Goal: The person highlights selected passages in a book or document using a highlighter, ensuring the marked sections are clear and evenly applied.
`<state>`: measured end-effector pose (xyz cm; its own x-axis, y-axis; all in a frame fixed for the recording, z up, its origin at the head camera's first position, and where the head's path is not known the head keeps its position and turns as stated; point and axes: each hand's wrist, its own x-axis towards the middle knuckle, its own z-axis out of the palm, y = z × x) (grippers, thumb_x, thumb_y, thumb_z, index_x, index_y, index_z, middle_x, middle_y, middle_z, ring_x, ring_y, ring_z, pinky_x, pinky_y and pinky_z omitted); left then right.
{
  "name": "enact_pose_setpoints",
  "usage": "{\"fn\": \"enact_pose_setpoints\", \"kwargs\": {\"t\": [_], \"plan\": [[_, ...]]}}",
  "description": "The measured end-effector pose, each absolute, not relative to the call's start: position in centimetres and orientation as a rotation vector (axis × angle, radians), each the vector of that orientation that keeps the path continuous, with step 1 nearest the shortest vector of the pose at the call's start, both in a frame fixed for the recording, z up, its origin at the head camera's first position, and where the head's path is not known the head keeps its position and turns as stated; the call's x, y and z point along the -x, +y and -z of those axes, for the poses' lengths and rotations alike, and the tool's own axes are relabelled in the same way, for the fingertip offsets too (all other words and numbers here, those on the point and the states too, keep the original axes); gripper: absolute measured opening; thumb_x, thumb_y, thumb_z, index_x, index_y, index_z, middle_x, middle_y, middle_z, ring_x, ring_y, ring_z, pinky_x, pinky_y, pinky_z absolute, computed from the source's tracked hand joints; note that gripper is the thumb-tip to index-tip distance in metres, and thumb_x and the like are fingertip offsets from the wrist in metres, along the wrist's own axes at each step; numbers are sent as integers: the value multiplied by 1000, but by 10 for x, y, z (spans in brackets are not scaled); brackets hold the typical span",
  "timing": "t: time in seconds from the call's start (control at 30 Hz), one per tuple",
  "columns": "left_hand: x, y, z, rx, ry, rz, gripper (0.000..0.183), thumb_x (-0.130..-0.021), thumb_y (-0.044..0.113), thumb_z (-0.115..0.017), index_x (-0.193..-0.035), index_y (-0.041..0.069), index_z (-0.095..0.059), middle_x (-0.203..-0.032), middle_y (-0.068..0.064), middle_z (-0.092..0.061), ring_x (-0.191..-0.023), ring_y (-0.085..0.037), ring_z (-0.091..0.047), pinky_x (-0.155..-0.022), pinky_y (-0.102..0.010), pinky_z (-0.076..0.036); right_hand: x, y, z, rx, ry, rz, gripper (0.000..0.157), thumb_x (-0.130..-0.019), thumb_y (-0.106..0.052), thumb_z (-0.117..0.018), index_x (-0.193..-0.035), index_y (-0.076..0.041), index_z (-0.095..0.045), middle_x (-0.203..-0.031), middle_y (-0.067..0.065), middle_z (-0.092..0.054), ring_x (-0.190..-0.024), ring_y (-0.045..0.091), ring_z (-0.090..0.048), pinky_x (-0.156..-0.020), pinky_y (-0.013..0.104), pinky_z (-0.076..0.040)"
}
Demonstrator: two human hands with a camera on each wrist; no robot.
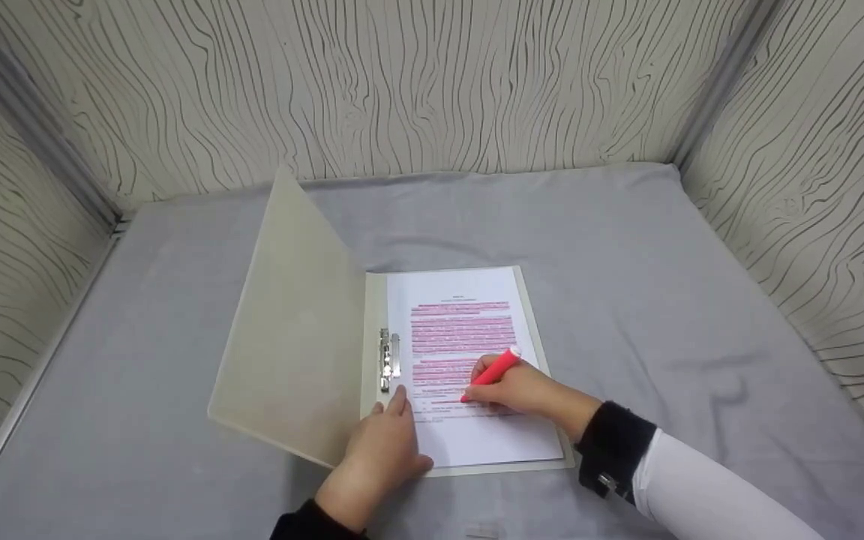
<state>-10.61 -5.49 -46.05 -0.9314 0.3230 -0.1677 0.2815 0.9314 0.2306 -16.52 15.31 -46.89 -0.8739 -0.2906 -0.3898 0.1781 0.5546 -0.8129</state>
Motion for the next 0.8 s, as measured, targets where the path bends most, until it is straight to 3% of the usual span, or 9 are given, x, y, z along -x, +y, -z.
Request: {"fn": "enact_pose_setpoints", "kwargs": {"t": [0.8], "plan": [[105, -55, 459, -484, 2898, -216, 80, -69, 42, -78, -123, -11, -53, -135, -19, -48, -108, -42, -56, -82, -47, -50, 164, 164, 468, 66, 2287, 1317, 20, -81, -24, -71, -84, -10, -57, -61, 0, -52, -55, 13, -49, -53, 22, -42]]}}
